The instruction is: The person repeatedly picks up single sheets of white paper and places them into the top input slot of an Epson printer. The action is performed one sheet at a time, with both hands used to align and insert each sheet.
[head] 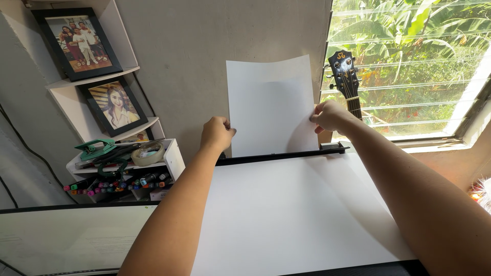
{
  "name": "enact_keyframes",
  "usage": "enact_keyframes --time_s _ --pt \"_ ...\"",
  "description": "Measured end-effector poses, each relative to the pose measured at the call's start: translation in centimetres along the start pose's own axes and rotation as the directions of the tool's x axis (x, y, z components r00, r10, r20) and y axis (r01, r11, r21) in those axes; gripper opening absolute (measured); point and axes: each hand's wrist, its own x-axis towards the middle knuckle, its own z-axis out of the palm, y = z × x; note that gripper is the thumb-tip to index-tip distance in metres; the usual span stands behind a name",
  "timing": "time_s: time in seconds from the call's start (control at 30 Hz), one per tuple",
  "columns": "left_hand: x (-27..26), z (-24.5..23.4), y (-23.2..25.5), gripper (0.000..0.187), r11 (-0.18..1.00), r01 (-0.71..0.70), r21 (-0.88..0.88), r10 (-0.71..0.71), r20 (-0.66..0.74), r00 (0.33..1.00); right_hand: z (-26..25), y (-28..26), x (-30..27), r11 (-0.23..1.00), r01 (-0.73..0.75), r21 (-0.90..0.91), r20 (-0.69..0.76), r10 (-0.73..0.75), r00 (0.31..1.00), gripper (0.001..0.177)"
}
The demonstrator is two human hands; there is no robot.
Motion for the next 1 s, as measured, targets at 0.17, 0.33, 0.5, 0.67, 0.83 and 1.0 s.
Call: enact_keyframes --time_s 0.17,0.33,0.5,0.67,0.83,1.0 --pt "0.4 0.3 -0.7 0.010 0.997 -0.035 -0.067 0.033 -0.027 0.999 -0.1 -0.3 -0.4 0.996 -0.077 0.049 0.004 0.076 0.997 0.026" --pt "0.6 0.5 -1.1 0.027 1.000 -0.030 -0.009 0.029 -0.032 0.999 -0.1 -0.4 -0.7 0.995 -0.094 0.044 -0.014 0.094 0.995 0.035" --pt "0.4 0.7 -0.9 0.046 0.997 0.057 0.048 -0.057 0.002 0.998 -0.1 0.1 -0.4 0.994 -0.102 0.039 0.027 0.101 0.995 0.029" --pt "-0.1 0.2 -0.5 0.025 0.988 0.088 0.130 -0.093 0.035 0.995 0.1 0.2 0.1 0.996 -0.058 0.061 0.001 0.058 0.998 0.022" --pt "-0.4 -0.6 -0.2 0.015 0.999 0.035 -0.006 -0.036 -0.043 0.998 -0.2 0.1 -0.1 0.991 0.026 0.131 -0.109 -0.012 0.994 0.019" --pt "0.0 -0.8 -0.5 0.017 0.998 0.034 0.049 -0.036 0.022 0.999 0.0 -0.2 -0.3 0.993 -0.021 0.112 -0.044 0.026 0.999 0.018"
